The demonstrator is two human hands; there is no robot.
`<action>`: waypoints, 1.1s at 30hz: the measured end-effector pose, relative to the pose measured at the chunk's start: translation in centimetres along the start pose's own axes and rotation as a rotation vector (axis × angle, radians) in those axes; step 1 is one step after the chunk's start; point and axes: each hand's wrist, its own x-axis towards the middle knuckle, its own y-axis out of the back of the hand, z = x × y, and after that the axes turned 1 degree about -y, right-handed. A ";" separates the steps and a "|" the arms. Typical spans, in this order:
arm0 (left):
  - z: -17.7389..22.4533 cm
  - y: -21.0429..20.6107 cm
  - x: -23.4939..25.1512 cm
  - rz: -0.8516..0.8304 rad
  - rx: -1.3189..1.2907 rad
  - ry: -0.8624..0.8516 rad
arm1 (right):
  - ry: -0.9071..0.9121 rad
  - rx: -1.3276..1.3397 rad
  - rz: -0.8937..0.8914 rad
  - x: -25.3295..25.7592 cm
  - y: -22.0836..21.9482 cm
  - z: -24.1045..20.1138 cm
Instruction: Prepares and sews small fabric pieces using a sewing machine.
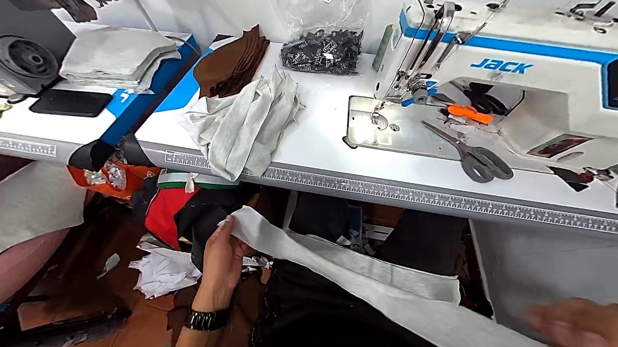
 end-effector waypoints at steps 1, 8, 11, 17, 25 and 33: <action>0.6 -1.2 -1.4 -0.075 0.078 -0.077 | -0.013 0.040 -0.031 0.2 -1.3 0.1; 0.3 -10.7 -8.5 -0.538 0.123 -0.405 | 0.199 0.052 -0.215 5.1 -14.1 0.6; -0.3 -13.1 -10.6 -0.688 0.069 -0.487 | 0.301 -0.076 -0.125 6.6 -15.8 2.5; -0.5 -13.9 -12.7 -0.793 -0.114 -0.288 | 0.199 -0.303 0.217 7.7 -11.8 5.2; 0.2 -13.8 -13.1 -0.832 -0.125 -0.215 | 0.148 -0.318 0.366 7.7 -10.5 5.6; 0.8 -13.5 -13.4 -0.886 -0.103 -0.239 | 0.158 -0.372 0.377 7.8 -10.4 5.4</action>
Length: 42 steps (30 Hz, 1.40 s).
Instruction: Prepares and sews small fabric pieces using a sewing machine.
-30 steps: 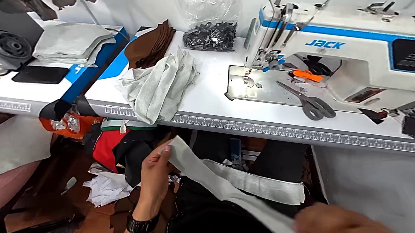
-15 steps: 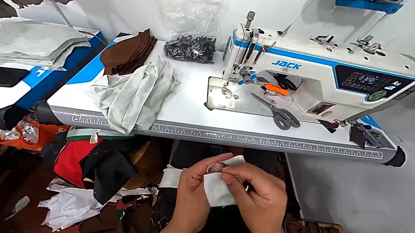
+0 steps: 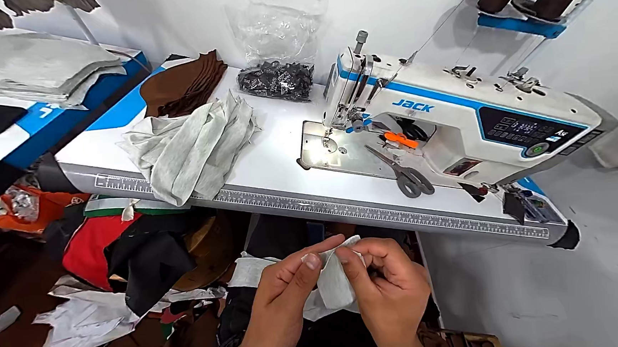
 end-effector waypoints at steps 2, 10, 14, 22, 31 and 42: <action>0.1 0.0 0.0 -0.027 0.015 -0.018 | 0.040 -0.061 0.018 -0.1 -0.1 0.0; 1.2 0.7 1.3 0.027 0.200 -0.017 | -0.194 0.115 -0.083 -0.1 0.9 1.3; 2.2 1.4 2.1 -0.059 0.319 0.012 | -0.371 0.499 -0.398 0.3 1.4 2.4; 1.8 1.5 2.5 -0.007 0.522 -0.162 | -0.341 0.339 -0.168 0.3 0.3 1.8; -1.5 1.7 1.6 0.235 0.043 0.201 | -0.474 0.393 -0.128 -0.3 0.7 2.4; -4.7 3.0 1.4 0.335 0.550 -0.095 | -0.354 0.058 0.041 -2.7 -2.2 5.4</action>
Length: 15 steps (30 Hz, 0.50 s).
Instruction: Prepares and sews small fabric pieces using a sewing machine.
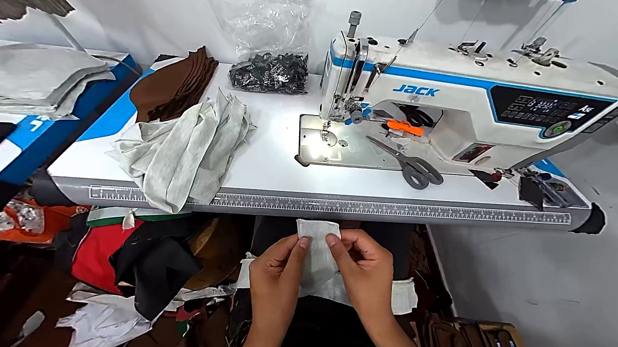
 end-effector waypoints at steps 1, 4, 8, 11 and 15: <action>-0.2 0.0 0.0 0.009 0.067 -0.067 | 0.061 -0.059 0.010 -0.1 -0.1 0.1; -0.4 -0.2 0.0 0.046 0.231 -0.236 | 0.137 -0.130 0.022 -0.1 -0.5 0.0; -0.1 -0.4 0.0 0.103 0.250 -0.316 | 0.109 -0.088 -0.009 -0.1 -0.6 -1.0; 0.2 -0.4 0.0 0.110 0.245 -0.321 | 0.124 -0.079 -0.035 -0.3 -0.5 -1.6; 0.5 -0.5 -0.1 0.099 0.230 -0.329 | 0.141 -0.087 -0.058 -0.5 -0.6 -2.0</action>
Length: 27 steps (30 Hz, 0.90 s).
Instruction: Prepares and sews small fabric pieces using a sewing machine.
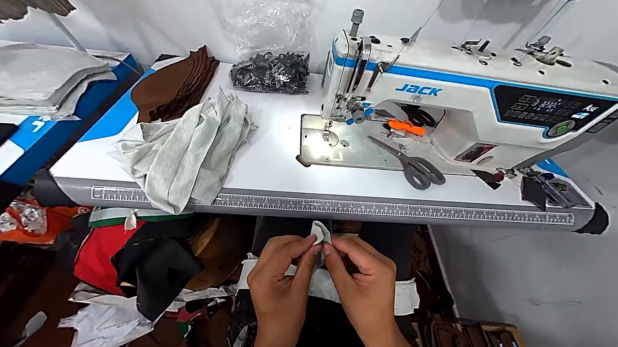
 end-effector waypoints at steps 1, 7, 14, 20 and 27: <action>0.0 0.0 0.0 -0.001 -0.001 -0.007 | 0.006 -0.008 0.000 0.0 0.0 -0.1; 0.2 -0.1 0.0 -0.004 0.014 -0.031 | 0.015 -0.014 -0.029 0.0 0.1 -0.4; 0.1 0.2 0.3 -0.028 0.066 -0.074 | -0.211 0.297 -0.233 0.6 1.5 -2.0; 0.5 1.1 1.0 -0.039 0.072 -0.134 | -0.507 0.469 -0.513 3.3 3.9 -4.4; 1.9 2.8 2.8 -0.192 -0.411 0.262 | -0.032 -0.130 -0.461 6.8 5.5 -4.2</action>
